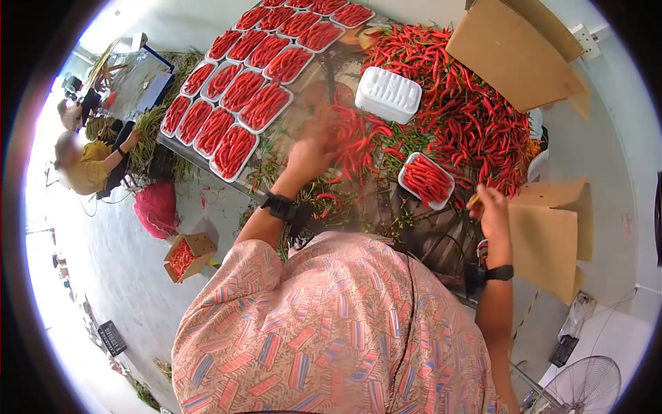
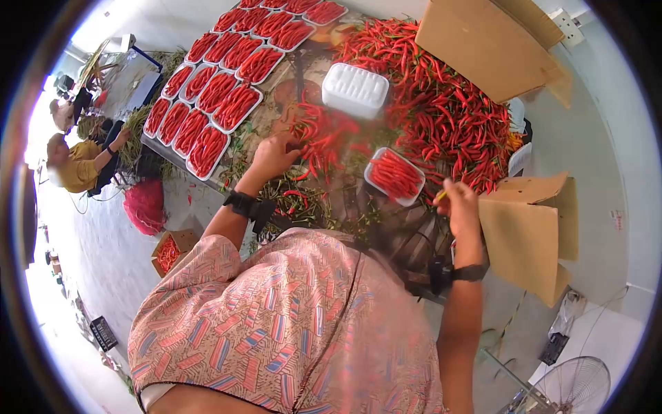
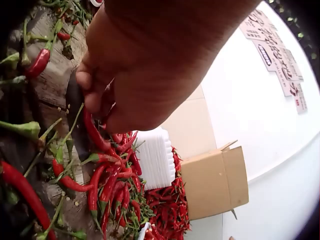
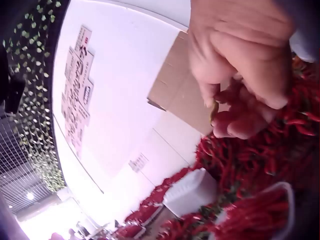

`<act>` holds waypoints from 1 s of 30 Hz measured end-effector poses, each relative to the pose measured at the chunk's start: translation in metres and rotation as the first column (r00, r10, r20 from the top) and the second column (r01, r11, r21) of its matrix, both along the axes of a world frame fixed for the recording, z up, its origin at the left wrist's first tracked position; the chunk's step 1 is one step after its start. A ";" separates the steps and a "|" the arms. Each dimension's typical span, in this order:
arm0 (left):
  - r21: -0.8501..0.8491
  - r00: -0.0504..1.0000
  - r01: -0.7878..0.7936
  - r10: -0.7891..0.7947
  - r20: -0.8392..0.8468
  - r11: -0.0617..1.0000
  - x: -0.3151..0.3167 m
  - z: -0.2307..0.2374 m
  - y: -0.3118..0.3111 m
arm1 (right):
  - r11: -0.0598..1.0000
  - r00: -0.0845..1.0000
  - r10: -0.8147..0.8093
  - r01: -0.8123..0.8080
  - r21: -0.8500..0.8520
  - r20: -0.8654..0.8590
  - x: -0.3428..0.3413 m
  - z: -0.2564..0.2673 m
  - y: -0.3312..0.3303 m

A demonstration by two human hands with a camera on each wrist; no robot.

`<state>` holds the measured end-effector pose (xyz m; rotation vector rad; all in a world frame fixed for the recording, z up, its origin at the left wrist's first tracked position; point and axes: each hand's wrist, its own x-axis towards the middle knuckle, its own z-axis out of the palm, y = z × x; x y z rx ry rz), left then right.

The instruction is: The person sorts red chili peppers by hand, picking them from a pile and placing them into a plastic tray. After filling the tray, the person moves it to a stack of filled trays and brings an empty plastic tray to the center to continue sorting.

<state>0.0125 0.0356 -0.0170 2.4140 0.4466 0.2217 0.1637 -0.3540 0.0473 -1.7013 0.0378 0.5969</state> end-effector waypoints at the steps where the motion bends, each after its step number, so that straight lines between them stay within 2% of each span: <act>1: 0.066 0.999 -0.005 0.008 -0.037 0.998 0.002 0.002 -0.004 | 0.996 0.999 -0.023 0.021 -0.085 -0.023 -0.010 -0.014 -0.006; 2: 0.132 0.997 -0.010 0.020 -0.072 0.991 0.003 0.004 -0.007 | 0.996 0.999 -0.028 0.026 -0.086 -0.027 -0.016 -0.029 -0.012; 4: 0.157 0.995 0.006 0.010 -0.099 0.988 0.003 0.011 -0.009 | 0.886 0.994 0.100 -0.107 -0.452 -0.041 -0.029 -0.046 -0.020; 5: 0.181 0.993 0.019 0.003 -0.121 0.983 0.003 0.012 -0.010 | 0.886 0.994 0.096 -0.106 -0.451 -0.045 -0.034 -0.052 -0.026; 6: 0.182 0.992 0.022 0.001 -0.123 0.983 0.002 0.010 -0.009 | 0.761 0.969 0.245 -0.206 -0.615 -0.021 -0.040 -0.053 -0.026; 7: 0.203 0.993 0.038 -0.014 -0.118 0.978 0.002 0.006 -0.008 | 0.593 0.920 0.390 -0.274 -0.757 -0.027 -0.044 -0.054 -0.025; 8: 0.223 0.993 0.053 -0.029 -0.114 0.973 0.001 0.004 -0.007 | 0.571 0.922 0.385 -0.273 -0.774 -0.041 -0.047 -0.053 -0.026; 9: 0.225 0.993 0.056 -0.031 -0.115 0.973 -0.001 0.006 -0.005 | 0.574 0.923 0.382 -0.272 -0.773 -0.041 -0.047 -0.052 -0.026; 11: -0.122 0.993 0.118 -0.117 0.014 0.986 -0.003 0.013 -0.001 | 0.662 0.797 0.505 -0.112 -0.741 0.331 -0.043 -0.050 -0.027; 12: -0.121 0.992 0.125 -0.125 0.014 0.985 -0.002 0.011 0.000 | 0.663 0.801 0.499 -0.107 -0.741 0.331 -0.041 -0.038 -0.019; 13: -0.442 0.990 0.133 -0.142 0.012 0.887 0.002 0.007 0.001 | 0.775 0.848 0.431 -0.174 -0.608 0.308 -0.039 -0.017 -0.001; 14: -0.712 0.987 0.123 -0.161 0.015 0.691 0.005 0.005 0.001 | 0.865 0.890 0.367 -0.220 -0.451 0.270 -0.037 0.000 0.018; 15: -0.711 0.985 0.132 -0.170 0.018 0.691 0.007 0.016 -0.006 | 0.893 0.873 0.368 -0.235 -0.384 0.322 -0.037 0.011 0.034; 17: -0.859 0.976 0.161 -0.207 0.066 0.486 0.009 0.052 -0.030 | 0.936 0.866 0.333 -0.258 -0.238 0.372 -0.042 0.029 0.067; 18: -0.857 0.974 0.168 -0.213 0.070 0.487 0.012 0.059 -0.040 | 0.952 0.879 0.303 -0.263 -0.157 0.368 -0.045 0.035 0.083; 20: -0.915 0.960 0.160 -0.274 0.058 0.370 0.018 0.066 -0.057 | 0.947 0.843 0.321 -0.289 -0.141 0.432 -0.048 0.034 0.106; 21: -0.915 0.959 0.163 -0.278 0.059 0.368 0.020 0.065 -0.063 | 0.937 0.801 0.344 -0.324 -0.128 0.490 -0.049 0.033 0.112; 23: -0.940 0.929 0.161 -0.368 0.042 0.299 0.024 0.061 -0.071 | 0.932 0.788 0.360 -0.324 -0.160 0.500 -0.049 0.026 0.118; 24: -0.940 0.929 0.161 -0.368 0.042 0.300 0.024 0.065 -0.077 | 0.925 0.773 0.378 -0.328 -0.190 0.510 -0.049 0.024 0.120; 26: -0.907 0.936 0.210 -0.345 0.078 0.365 0.020 0.076 -0.089 | 0.926 0.766 0.378 -0.327 -0.190 0.521 -0.050 0.025 0.119; 30: -0.923 0.934 0.182 -0.352 0.055 0.339 0.023 0.066 -0.096 | 0.942 0.761 0.330 -0.307 -0.138 0.559 -0.052 0.020 0.113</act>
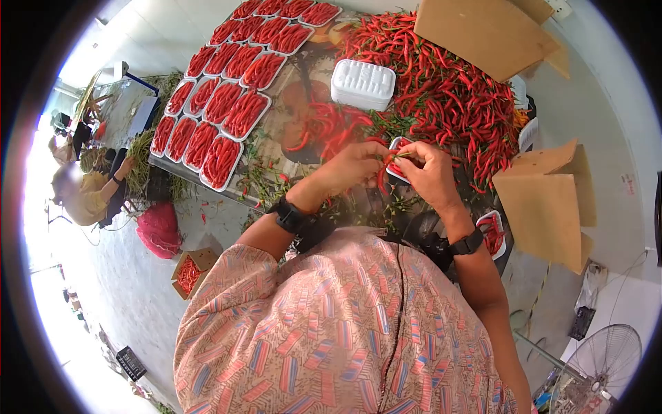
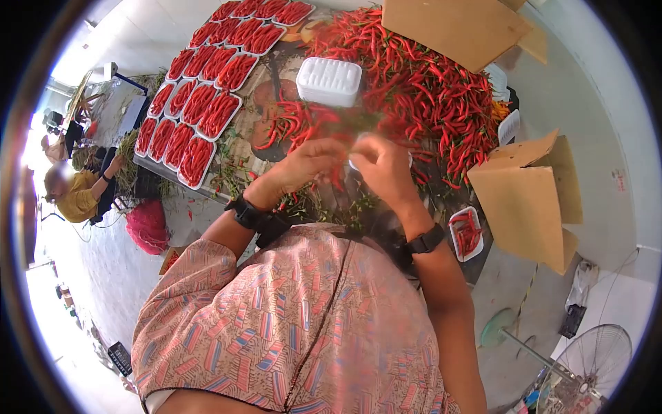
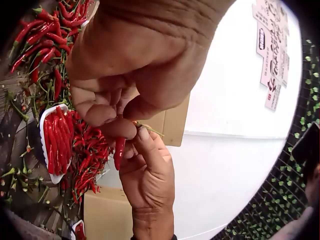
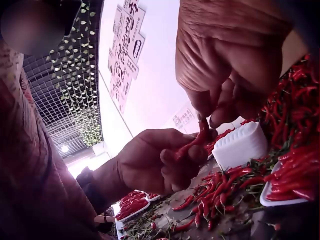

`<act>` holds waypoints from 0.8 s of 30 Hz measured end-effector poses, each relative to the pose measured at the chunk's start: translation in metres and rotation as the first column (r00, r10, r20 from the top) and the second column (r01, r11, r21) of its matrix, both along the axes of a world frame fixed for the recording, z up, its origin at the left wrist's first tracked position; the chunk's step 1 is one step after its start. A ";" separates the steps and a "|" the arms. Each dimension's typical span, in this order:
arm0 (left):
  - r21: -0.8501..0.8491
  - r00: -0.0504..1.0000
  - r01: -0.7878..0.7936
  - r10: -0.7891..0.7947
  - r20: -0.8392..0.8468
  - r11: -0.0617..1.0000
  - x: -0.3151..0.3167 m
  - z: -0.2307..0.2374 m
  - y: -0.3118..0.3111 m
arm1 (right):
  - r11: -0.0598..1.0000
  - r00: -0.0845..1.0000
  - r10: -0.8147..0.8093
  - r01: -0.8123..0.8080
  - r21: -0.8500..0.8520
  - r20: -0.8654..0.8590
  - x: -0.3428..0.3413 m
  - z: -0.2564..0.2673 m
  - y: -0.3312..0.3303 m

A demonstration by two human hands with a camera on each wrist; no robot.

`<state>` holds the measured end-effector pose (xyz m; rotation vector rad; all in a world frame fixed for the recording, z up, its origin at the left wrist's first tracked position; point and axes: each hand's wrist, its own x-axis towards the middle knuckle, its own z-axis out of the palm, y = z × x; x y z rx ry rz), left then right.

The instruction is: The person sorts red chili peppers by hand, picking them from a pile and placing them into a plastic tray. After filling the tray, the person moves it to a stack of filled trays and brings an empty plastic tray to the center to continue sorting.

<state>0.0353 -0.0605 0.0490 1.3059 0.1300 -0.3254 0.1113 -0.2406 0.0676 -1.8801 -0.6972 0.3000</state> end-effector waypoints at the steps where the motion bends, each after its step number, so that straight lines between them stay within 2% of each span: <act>1: 0.014 1.000 0.010 -0.010 -0.010 1.000 0.000 0.003 0.000 | 1.000 1.000 -0.004 0.004 0.000 -0.001 -0.001 -0.001 -0.001; 7: 0.046 0.999 0.038 -0.038 -0.006 0.998 0.001 0.005 -0.005 | 0.998 0.999 -0.048 0.047 0.037 0.015 -0.006 0.004 -0.003; 9: 0.068 1.000 0.030 -0.030 -0.001 0.997 0.001 0.005 -0.006 | 0.999 0.989 -0.014 0.019 -0.034 0.145 -0.007 0.011 -0.004; 11: 0.075 0.993 0.110 -0.113 0.039 0.991 0.002 -0.001 -0.003 | 0.996 0.989 0.031 -0.018 -0.092 0.143 -0.005 0.008 -0.008; 13: 0.084 0.991 0.122 -0.126 0.045 0.989 0.001 0.002 -0.003 | 0.987 0.987 0.077 -0.055 -0.151 0.140 -0.002 0.004 -0.011; 16: 0.103 0.990 0.129 -0.135 0.050 0.986 -0.001 0.004 -0.003 | 0.988 0.992 0.104 -0.094 -0.120 0.077 -0.001 -0.001 -0.013; 18: 0.113 0.990 0.123 -0.129 0.049 0.986 -0.001 0.007 -0.003 | 0.995 0.975 0.087 -0.096 -0.032 -0.203 -0.003 0.001 -0.013; 19: 0.124 0.991 0.120 -0.126 0.039 0.985 -0.001 0.010 -0.002 | 0.995 0.975 0.087 -0.096 -0.032 -0.203 -0.005 0.001 -0.013; 24: 0.169 0.993 0.094 -0.105 0.060 0.981 0.001 0.014 -0.003 | 0.996 0.993 0.041 -0.032 -0.077 0.109 -0.012 0.014 -0.010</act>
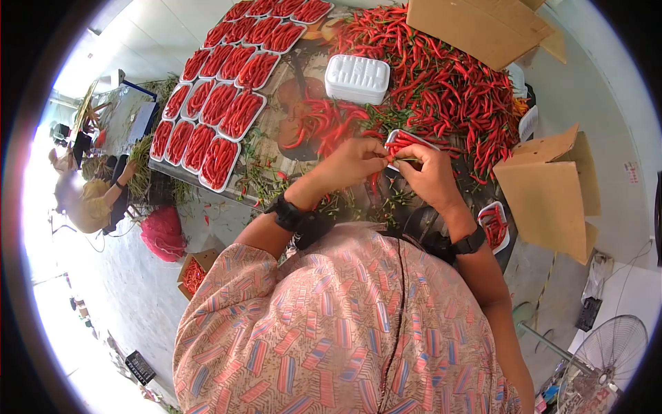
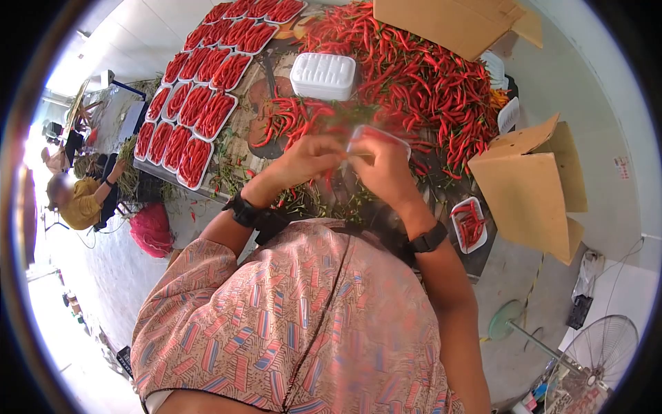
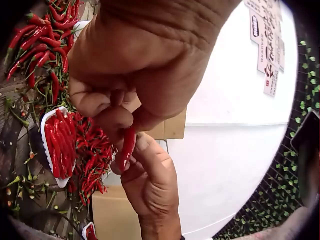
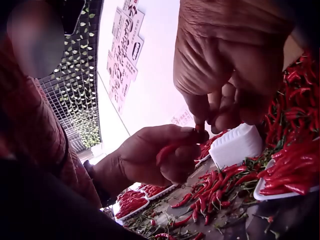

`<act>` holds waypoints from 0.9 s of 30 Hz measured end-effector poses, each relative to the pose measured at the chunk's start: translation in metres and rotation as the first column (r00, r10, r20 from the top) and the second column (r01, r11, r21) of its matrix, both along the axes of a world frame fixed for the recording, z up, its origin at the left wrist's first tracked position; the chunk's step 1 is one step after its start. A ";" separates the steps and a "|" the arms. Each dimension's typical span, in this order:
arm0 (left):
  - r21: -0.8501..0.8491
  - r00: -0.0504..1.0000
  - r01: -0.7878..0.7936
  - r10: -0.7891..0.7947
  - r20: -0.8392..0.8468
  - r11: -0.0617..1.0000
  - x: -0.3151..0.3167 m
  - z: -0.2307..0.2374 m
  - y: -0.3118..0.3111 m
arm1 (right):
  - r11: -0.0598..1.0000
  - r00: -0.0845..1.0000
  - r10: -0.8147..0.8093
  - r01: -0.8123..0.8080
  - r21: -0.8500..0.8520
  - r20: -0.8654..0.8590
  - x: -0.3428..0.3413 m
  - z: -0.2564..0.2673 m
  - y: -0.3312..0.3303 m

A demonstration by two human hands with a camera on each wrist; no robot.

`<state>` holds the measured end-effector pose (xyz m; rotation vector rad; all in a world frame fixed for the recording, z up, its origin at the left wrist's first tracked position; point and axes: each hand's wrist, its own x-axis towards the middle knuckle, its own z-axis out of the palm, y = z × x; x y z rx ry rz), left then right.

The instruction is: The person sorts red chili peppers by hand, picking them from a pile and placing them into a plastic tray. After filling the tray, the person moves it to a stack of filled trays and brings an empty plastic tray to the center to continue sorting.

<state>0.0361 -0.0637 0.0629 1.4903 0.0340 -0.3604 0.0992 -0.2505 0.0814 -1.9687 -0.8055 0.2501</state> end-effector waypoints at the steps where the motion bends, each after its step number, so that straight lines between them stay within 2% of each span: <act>1: 0.036 1.000 -0.020 0.020 0.015 0.999 0.000 0.005 -0.001 | 1.000 1.000 -0.003 0.003 0.000 -0.001 -0.001 0.002 0.000; 3: 0.071 0.999 -0.038 0.036 0.031 0.997 0.001 0.007 -0.003 | 0.999 0.993 -0.006 0.010 -0.031 0.117 -0.002 0.004 0.000; 9: 0.162 0.992 -0.071 0.053 0.116 0.984 0.003 -0.002 -0.005 | 0.997 0.988 0.010 0.002 -0.079 0.153 -0.002 0.001 0.002; 15: 0.119 0.999 -0.003 -0.003 0.049 0.993 0.001 0.004 0.001 | 0.998 0.998 0.022 -0.019 -0.053 0.058 -0.001 -0.002 0.002; 19: 0.069 0.992 0.045 -0.052 0.116 0.997 0.003 -0.007 0.005 | 0.998 0.998 0.043 -0.041 -0.057 0.044 0.004 -0.009 0.001; 21: 0.047 0.986 0.066 -0.073 0.151 0.997 0.004 -0.010 0.008 | 0.997 0.993 0.074 -0.074 0.001 -0.086 0.006 -0.011 0.000; 22: 0.031 0.991 0.094 -0.097 0.094 0.995 0.004 -0.010 0.010 | 0.997 0.993 0.074 -0.074 0.001 -0.087 0.007 -0.011 -0.001; 24: 0.013 0.992 0.122 -0.123 0.035 0.992 0.004 -0.007 0.011 | 0.998 0.883 0.055 -0.039 0.044 -0.467 0.007 -0.007 -0.003; 25: -0.012 0.990 0.133 -0.133 0.047 0.991 0.004 -0.004 0.011 | 0.998 0.882 0.055 -0.039 0.043 -0.468 0.008 -0.008 -0.003; 27: -0.037 0.988 0.147 -0.145 0.059 0.988 0.004 -0.003 0.011 | 0.985 0.755 0.115 -0.004 0.171 -0.646 0.008 -0.009 -0.005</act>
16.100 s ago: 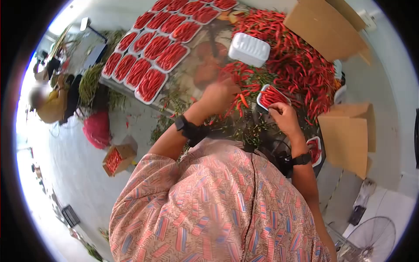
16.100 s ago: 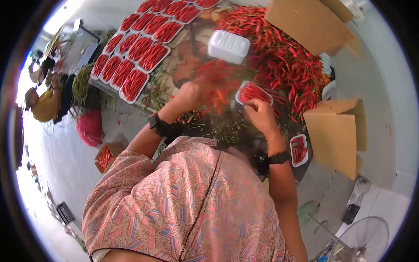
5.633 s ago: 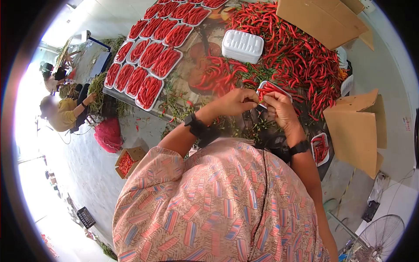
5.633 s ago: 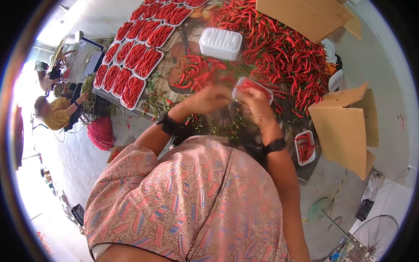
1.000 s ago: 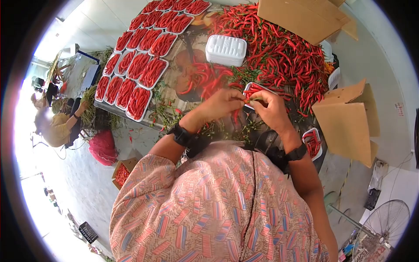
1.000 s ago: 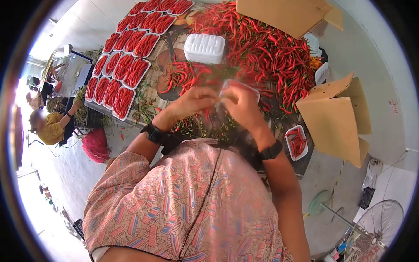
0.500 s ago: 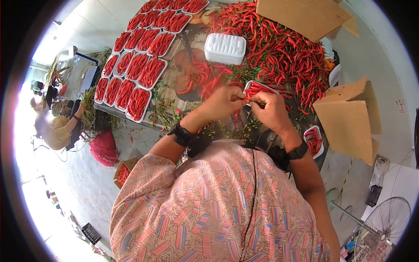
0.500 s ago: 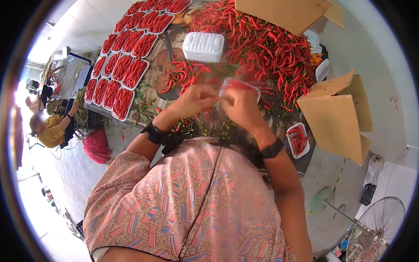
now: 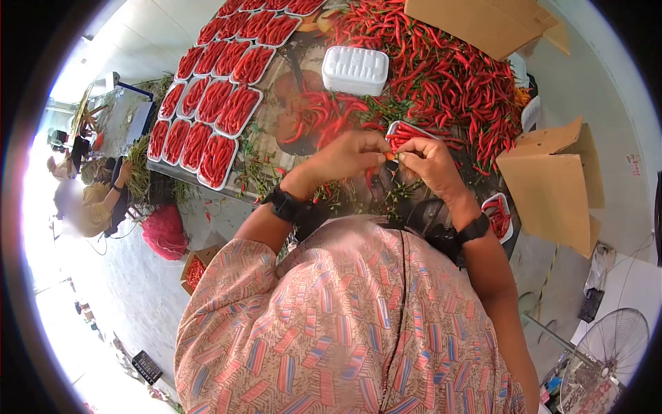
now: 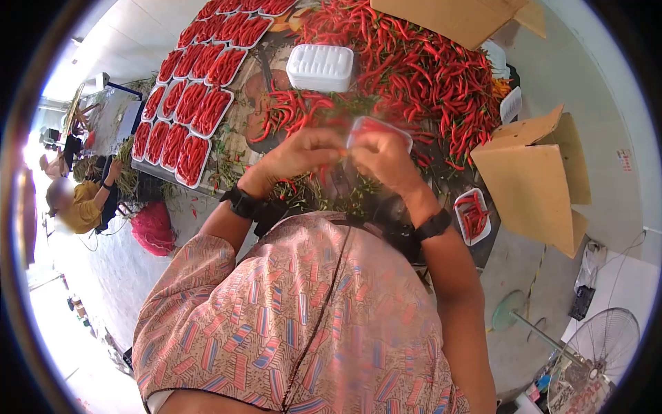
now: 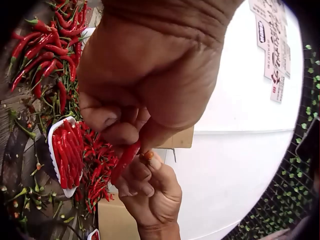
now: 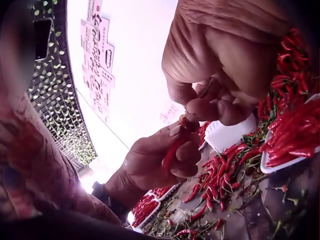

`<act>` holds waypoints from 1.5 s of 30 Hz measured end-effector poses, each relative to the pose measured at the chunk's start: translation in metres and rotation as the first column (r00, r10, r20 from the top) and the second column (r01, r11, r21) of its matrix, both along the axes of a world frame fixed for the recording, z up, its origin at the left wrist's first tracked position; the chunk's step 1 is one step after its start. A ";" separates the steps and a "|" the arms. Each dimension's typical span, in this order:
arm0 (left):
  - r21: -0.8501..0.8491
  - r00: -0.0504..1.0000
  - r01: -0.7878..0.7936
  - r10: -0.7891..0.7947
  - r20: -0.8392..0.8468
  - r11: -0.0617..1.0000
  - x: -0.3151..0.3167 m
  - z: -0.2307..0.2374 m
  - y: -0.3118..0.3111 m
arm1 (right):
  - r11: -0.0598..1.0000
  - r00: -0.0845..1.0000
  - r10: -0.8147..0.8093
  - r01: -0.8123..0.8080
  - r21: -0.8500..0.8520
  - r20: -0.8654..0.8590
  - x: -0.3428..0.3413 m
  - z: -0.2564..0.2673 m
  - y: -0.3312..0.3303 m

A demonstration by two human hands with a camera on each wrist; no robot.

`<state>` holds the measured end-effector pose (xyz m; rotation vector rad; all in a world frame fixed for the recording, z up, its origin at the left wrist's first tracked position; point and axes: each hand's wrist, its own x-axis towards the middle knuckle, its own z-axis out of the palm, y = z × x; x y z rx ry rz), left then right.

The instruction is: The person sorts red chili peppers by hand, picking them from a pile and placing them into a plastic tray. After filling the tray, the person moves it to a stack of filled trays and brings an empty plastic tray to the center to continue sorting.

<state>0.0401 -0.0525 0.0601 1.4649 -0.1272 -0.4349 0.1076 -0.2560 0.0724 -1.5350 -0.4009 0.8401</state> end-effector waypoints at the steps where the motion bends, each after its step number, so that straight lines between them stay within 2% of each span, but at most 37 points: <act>1: -0.011 1.000 0.005 -0.005 0.007 1.000 0.001 -0.002 0.000 | 1.000 1.000 -0.002 0.002 0.000 -0.001 0.001 -0.002 -0.002; 4: -0.004 1.000 -0.007 0.007 0.020 1.000 0.003 0.001 0.000 | 0.995 0.996 0.046 -0.038 0.091 -0.082 0.005 -0.005 -0.011; 6: 0.011 0.999 -0.023 0.023 0.027 1.000 0.006 -0.001 0.003 | 0.967 0.956 0.148 -0.087 0.238 -0.251 0.007 -0.004 -0.026; 7: 0.014 0.994 -0.100 0.100 0.033 0.995 0.008 -0.008 0.008 | 0.968 0.957 0.144 -0.083 0.238 -0.252 0.008 -0.002 -0.034; 8: 0.015 0.984 -0.176 0.175 0.040 0.984 0.009 -0.013 0.012 | 0.966 0.946 0.257 -0.247 0.072 -0.195 0.009 0.001 -0.044; 9: 0.014 0.985 -0.171 0.170 0.039 0.985 0.010 -0.016 0.016 | 0.914 0.914 0.374 -0.392 -0.104 -0.160 0.010 0.003 -0.054; 10: 0.032 0.982 -0.187 0.187 0.005 0.982 0.011 -0.019 0.021 | 0.916 0.916 0.368 -0.387 -0.104 -0.161 0.010 -0.001 -0.063; 11: 0.052 0.979 -0.201 0.202 -0.028 0.978 0.012 -0.020 0.022 | 0.808 0.863 0.481 -0.370 -0.458 0.152 0.008 -0.012 -0.071; 12: 0.053 0.981 -0.191 0.193 -0.028 0.980 0.014 -0.018 0.021 | 0.643 0.672 0.637 -0.191 -0.741 0.379 0.007 -0.026 -0.083; 13: 0.107 0.980 -0.197 0.194 0.033 0.975 0.015 -0.016 0.018 | 0.748 0.615 0.552 -0.067 -0.660 0.564 0.002 -0.037 -0.095; 14: 0.160 0.977 -0.206 0.193 0.093 0.965 0.016 -0.016 0.016 | 0.748 0.619 0.548 -0.062 -0.661 0.562 0.004 -0.047 -0.104; 16: 0.157 0.981 -0.181 0.166 0.102 0.971 0.020 -0.023 0.012 | 0.881 0.543 0.351 0.085 -0.466 0.763 0.005 -0.043 -0.103; 17: 0.155 0.983 -0.161 0.144 0.113 0.975 0.022 -0.027 0.010 | 0.880 0.546 0.348 0.090 -0.466 0.762 0.007 -0.040 -0.103; 18: 0.156 0.984 -0.155 0.138 0.113 0.975 0.024 -0.029 0.006 | 0.856 0.718 0.282 0.111 -0.505 0.636 0.006 -0.021 -0.091; 19: 0.164 0.974 -0.162 0.131 0.184 0.973 0.027 -0.030 -0.001 | 0.830 0.854 0.193 0.120 -0.544 0.483 0.006 -0.007 -0.079; 20: 0.170 0.960 -0.170 0.123 0.253 0.971 0.030 -0.031 -0.008 | 0.831 0.855 0.187 0.125 -0.542 0.484 0.004 -0.001 -0.070; 21: 0.172 0.960 -0.165 0.118 0.254 0.971 0.032 -0.027 -0.014 | 0.873 0.836 0.118 0.171 -0.457 0.536 0.002 0.004 -0.061; 22: 0.257 0.942 -0.168 0.078 0.327 0.952 0.033 -0.020 -0.020 | 0.906 0.812 0.045 0.212 -0.367 0.582 0.001 0.005 -0.054; 23: 0.338 0.918 -0.177 0.031 0.395 0.924 0.035 -0.013 -0.026 | 0.906 0.812 0.041 0.216 -0.364 0.583 0.001 0.004 -0.048; 24: 0.341 0.918 -0.175 0.028 0.396 0.924 0.038 -0.007 -0.031 | 0.935 0.823 0.001 0.200 -0.292 0.568 0.000 0.003 -0.043; 25: 0.409 0.902 -0.145 -0.050 0.429 0.901 0.040 -0.002 -0.035 | 0.959 0.834 -0.036 0.184 -0.217 0.551 0.000 0.001 -0.041; 26: 0.477 0.881 -0.119 -0.129 0.456 0.871 0.042 0.001 -0.039 | 0.959 0.833 -0.038 0.186 -0.214 0.552 0.001 0.000 -0.041; 27: 0.477 0.881 -0.118 -0.130 0.455 0.871 0.044 0.000 -0.043 | 0.956 0.814 -0.011 0.180 -0.233 0.581 0.002 -0.002 -0.042; 30: 0.401 0.850 -0.111 -0.122 0.512 0.909 0.051 -0.010 -0.053 | 0.950 0.776 -0.008 0.203 -0.237 0.631 0.002 0.003 -0.046; 32: 0.398 0.735 -0.203 -0.130 0.666 0.894 0.057 -0.021 -0.058 | 0.945 0.756 -0.038 0.240 -0.223 0.654 0.005 0.001 -0.055; 33: 0.398 0.733 -0.196 -0.135 0.666 0.896 0.061 -0.031 -0.058 | 0.919 0.692 -0.061 0.320 -0.231 0.720 0.009 -0.007 -0.063; 34: 0.480 0.696 -0.246 -0.192 0.692 0.842 0.065 -0.043 -0.057 | 0.887 0.620 -0.076 0.399 -0.231 0.781 0.011 -0.015 -0.071; 35: 0.553 0.658 -0.299 -0.253 0.710 0.777 0.067 -0.055 -0.056 | 0.880 0.654 -0.137 0.426 -0.212 0.744 0.012 -0.024 -0.078; 36: 0.554 0.657 -0.291 -0.258 0.709 0.780 0.066 -0.059 -0.058 | 0.876 0.654 -0.142 0.433 -0.213 0.743 0.012 -0.028 -0.083; 38: 0.667 0.665 -0.324 -0.340 0.665 0.671 0.065 -0.068 -0.060 | 0.854 0.736 -0.204 0.456 -0.250 0.646 0.010 -0.035 -0.092; 39: 0.668 0.664 -0.319 -0.344 0.664 0.672 0.064 -0.069 -0.061 | 0.852 0.735 -0.209 0.461 -0.250 0.645 0.010 -0.038 -0.093; 41: 0.729 0.632 -0.351 -0.425 0.648 0.588 0.061 -0.070 -0.064 | 0.850 0.790 -0.284 0.469 -0.239 0.543 0.007 -0.046 -0.095; 45: 0.729 0.612 -0.333 -0.451 0.649 0.598 0.064 -0.081 -0.066 | 0.862 0.797 -0.304 0.463 -0.205 0.522 0.008 -0.070 -0.096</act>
